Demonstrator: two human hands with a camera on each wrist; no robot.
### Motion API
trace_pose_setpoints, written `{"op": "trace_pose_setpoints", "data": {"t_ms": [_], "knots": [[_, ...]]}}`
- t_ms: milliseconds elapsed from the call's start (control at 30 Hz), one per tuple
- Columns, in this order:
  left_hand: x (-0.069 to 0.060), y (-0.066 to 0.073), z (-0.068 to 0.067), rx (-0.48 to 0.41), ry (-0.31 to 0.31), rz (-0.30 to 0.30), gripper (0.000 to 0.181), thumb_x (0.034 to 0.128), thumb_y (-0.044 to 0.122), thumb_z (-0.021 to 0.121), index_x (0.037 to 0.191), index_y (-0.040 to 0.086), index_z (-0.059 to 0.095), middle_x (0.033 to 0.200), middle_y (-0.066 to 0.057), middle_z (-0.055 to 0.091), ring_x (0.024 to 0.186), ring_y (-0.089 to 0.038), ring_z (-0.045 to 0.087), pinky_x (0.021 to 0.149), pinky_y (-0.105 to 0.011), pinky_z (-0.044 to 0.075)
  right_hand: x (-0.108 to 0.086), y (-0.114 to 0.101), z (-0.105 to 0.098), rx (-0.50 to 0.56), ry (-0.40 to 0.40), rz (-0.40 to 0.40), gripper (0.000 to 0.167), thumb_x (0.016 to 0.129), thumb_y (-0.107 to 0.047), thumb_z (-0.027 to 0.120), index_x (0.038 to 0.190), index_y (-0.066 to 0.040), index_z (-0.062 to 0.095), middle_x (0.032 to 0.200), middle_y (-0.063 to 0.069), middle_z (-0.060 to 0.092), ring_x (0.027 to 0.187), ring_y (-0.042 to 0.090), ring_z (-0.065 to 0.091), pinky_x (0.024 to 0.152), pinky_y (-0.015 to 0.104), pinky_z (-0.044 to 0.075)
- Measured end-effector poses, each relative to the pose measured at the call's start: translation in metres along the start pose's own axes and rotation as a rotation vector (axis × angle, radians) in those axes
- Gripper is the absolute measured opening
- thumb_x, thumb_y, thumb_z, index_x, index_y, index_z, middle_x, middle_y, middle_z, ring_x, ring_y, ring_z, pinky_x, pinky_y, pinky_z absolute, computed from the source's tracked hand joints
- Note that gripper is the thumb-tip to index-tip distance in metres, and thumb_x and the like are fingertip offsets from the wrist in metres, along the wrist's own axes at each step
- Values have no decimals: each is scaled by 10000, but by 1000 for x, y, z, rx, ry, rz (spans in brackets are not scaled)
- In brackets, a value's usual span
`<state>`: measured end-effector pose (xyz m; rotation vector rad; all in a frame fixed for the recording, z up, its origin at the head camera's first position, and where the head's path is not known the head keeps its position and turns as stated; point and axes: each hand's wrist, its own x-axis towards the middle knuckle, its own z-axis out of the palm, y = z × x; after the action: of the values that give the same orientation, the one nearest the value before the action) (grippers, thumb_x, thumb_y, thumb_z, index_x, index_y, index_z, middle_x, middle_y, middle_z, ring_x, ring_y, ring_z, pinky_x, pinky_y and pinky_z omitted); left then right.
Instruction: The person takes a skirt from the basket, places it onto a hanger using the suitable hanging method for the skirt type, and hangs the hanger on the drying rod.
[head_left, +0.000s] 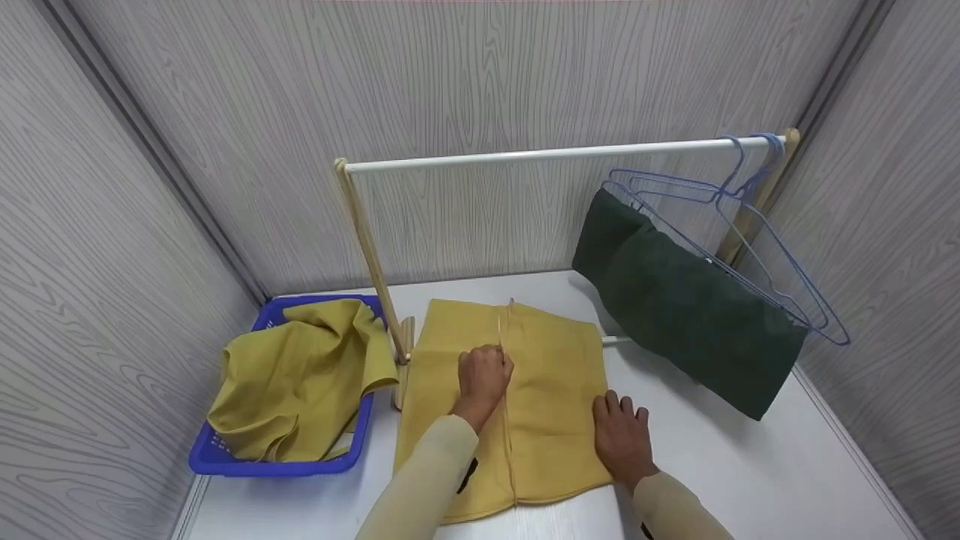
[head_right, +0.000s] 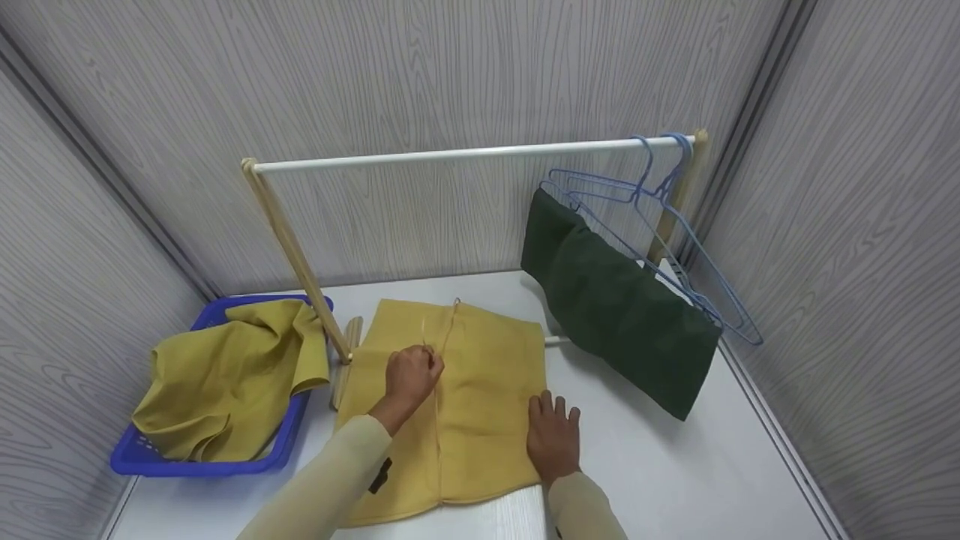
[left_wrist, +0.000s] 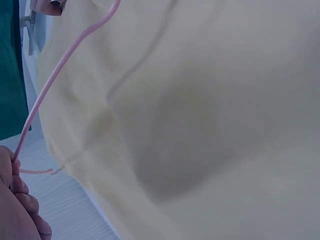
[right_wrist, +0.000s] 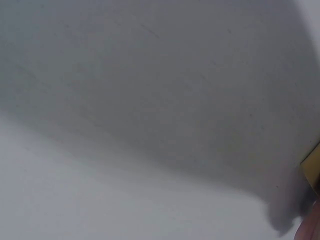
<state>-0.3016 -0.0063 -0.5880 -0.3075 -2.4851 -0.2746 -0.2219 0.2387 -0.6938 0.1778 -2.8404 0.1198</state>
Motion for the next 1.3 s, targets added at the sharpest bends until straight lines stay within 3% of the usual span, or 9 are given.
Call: {"op": "trace_pose_setpoints", "data": {"t_ms": [233,400,467,600,700,833,1067,1200,1300], "knots": [[-2,6,-4,-14,-20,17,336,850,157,681,541,131,550,536,-18,544,480,-181,508,505,-339,404,1,-2,-5,1,-31,-22,86,1003,-135,467,1062,-75,482,1027,102,435,847,312,381,695,477,266],[3,13,-15,-85,-92,16,385,878,161,653,523,129,506,512,-9,500,459,-131,377,491,-318,376,11,-20,-33,-84,-125,-79,122,950,-144,556,1043,-72,522,995,101,476,901,319,418,753,525,310],[7,16,-21,-102,-121,10,389,882,166,647,520,130,509,508,-3,494,462,-122,360,492,-315,375,17,-37,-47,7,-85,-79,86,937,-143,559,971,-64,571,929,104,541,886,325,482,757,526,340],[15,21,-35,-122,-190,-8,407,913,202,633,531,136,510,512,9,477,462,-122,383,496,-317,382,24,-78,-73,415,-17,-88,194,972,-158,521,796,-123,597,739,-7,575,703,195,547,694,389,432],[23,24,-45,-142,-217,-23,421,931,218,619,537,147,487,512,20,447,460,-117,369,490,-306,362,24,-103,-87,632,-78,-95,253,1010,-214,517,767,-167,565,673,-83,507,603,68,473,586,275,420],[31,24,-56,-133,-173,-10,414,932,221,615,539,145,507,510,18,462,456,-105,346,468,-296,370,26,-122,-99,640,-94,-94,320,1040,-311,503,757,-165,532,647,-78,484,552,23,393,529,225,362],[29,15,-70,-109,-32,127,446,977,438,593,668,118,578,580,-13,533,492,-153,512,494,-325,443,35,-122,-117,489,172,-90,290,1025,-180,526,742,-124,557,619,-15,553,510,98,458,489,273,384],[11,-16,-72,-21,93,231,449,962,448,612,670,112,555,581,-32,550,505,-204,546,501,-357,442,44,-109,-137,456,224,-93,339,1009,-165,539,678,-122,482,552,-27,416,474,130,380,463,326,355],[-7,-50,-73,50,121,253,414,929,425,664,687,103,568,607,-44,571,538,-232,561,518,-380,440,50,-96,-153,412,242,-126,359,1004,-171,549,659,-115,470,549,6,426,473,182,420,467,383,380]]}}
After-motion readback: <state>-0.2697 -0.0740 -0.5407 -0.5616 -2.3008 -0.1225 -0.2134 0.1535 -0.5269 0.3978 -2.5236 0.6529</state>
